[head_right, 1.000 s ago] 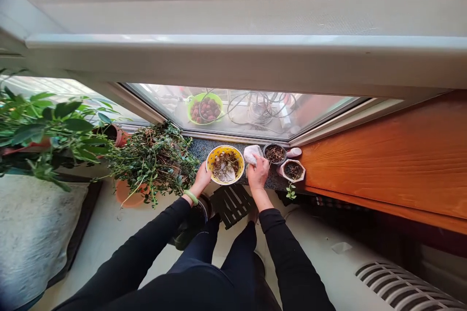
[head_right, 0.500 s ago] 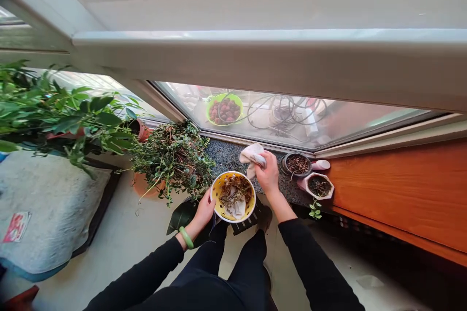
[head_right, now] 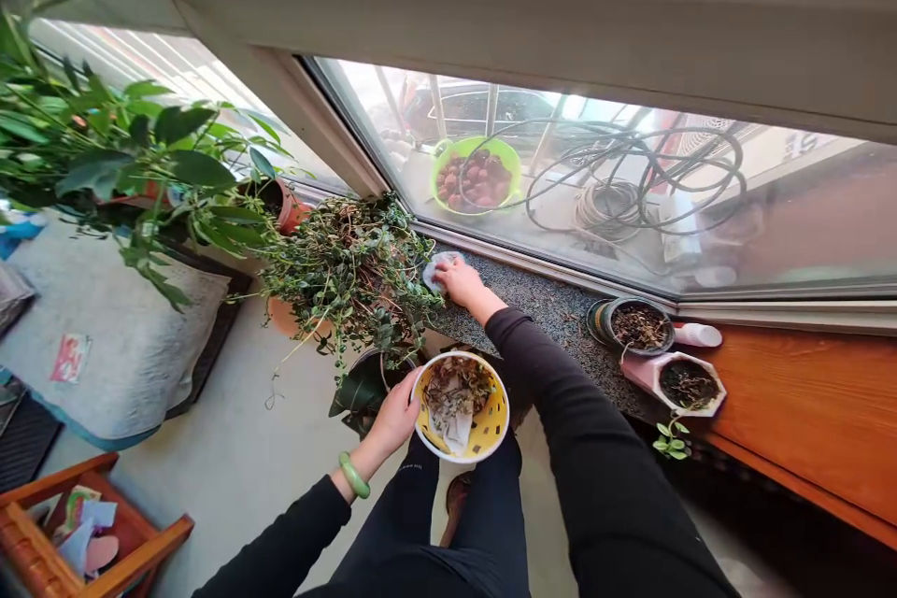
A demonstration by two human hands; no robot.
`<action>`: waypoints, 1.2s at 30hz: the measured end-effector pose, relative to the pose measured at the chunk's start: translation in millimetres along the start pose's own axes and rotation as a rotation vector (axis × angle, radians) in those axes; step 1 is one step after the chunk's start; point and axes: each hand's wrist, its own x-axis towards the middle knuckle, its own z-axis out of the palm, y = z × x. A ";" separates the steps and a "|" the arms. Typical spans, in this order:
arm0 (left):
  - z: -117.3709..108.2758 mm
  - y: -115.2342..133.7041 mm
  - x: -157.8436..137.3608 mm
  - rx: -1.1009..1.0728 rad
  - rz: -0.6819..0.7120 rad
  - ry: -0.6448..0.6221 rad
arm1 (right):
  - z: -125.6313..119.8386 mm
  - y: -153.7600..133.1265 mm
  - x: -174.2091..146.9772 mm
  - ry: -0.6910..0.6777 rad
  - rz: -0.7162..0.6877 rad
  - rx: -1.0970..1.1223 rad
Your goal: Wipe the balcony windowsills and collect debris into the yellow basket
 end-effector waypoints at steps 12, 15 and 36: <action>59.9 -50.4 51.0 0.031 -0.251 -0.090 | -34.2 46.3 -41.5 0.069 0.020 0.024; 63.7 -44.7 67.7 0.036 -0.217 -0.092 | -15.8 36.6 -40.4 0.026 0.056 -0.007; 94.9 -54.8 99.4 0.009 -0.288 -0.054 | 1.8 85.2 -110.7 0.238 0.384 0.328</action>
